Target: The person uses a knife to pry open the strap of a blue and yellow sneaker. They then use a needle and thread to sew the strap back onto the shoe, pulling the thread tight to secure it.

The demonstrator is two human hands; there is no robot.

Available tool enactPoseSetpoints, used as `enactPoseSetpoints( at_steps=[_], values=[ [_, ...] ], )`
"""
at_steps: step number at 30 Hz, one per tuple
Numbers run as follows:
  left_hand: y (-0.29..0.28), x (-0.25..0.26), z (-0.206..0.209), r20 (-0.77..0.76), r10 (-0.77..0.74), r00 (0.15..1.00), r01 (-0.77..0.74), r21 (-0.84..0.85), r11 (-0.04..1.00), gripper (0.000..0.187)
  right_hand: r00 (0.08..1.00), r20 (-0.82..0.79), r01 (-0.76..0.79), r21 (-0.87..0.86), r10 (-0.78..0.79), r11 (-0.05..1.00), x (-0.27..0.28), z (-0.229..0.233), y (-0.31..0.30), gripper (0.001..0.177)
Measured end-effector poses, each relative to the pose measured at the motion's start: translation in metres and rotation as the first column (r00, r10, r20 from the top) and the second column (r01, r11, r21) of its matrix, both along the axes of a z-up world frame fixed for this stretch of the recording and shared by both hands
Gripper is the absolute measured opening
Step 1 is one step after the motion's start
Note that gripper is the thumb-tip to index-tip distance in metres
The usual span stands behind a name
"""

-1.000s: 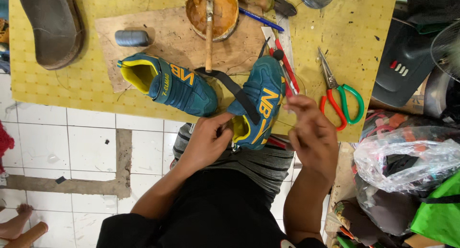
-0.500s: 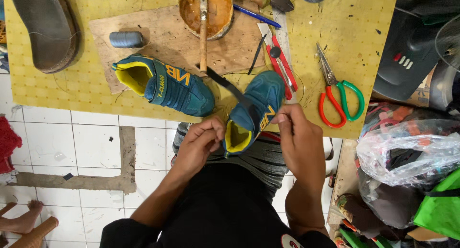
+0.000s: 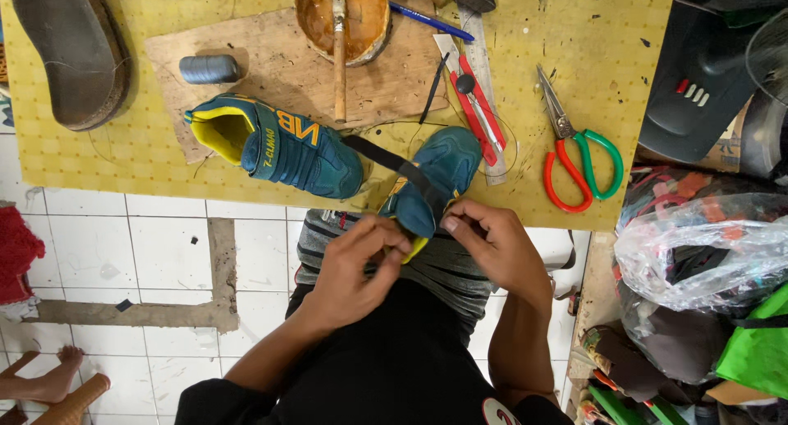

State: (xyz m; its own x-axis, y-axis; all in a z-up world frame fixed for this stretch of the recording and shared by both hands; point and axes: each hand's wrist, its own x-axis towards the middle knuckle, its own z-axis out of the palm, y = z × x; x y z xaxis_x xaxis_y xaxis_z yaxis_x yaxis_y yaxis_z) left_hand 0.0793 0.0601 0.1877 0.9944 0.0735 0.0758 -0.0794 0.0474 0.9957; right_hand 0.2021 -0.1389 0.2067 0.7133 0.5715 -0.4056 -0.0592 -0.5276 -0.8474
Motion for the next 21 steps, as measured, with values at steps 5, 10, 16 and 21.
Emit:
enactPoseSetpoints(
  at_steps=[5, 10, 16, 21],
  values=[
    [-0.017, -0.001, 0.022, 0.010, 0.128, 0.992, -0.112, 0.554, 0.825, 0.020, 0.992, -0.122, 0.013, 0.122, 0.002, 0.992, -0.003, -0.001, -0.002, 0.017],
    [-0.020, -0.002, 0.018, -0.083, 0.083, 0.993, -0.002, 0.699, 0.716, 0.032, 0.990, -0.127, 0.082, 0.184, -0.060, 0.980, -0.011, 0.000, 0.007, 0.016],
    [-0.020, 0.009, -0.024, -0.148, 0.283, 0.948, -0.272, 0.088, 0.958, 0.022, 0.964, 0.017, 0.259, 0.177, -0.266, 0.950, -0.035, 0.014, 0.013, 0.014],
    [-0.037, 0.000, -0.092, -0.260, 0.252, 0.932, -0.336, -0.359, 0.871, 0.017, 0.942, 0.258, 0.199, 0.086, -0.214, 0.976, -0.040, 0.026, 0.027, 0.006]
  ],
)
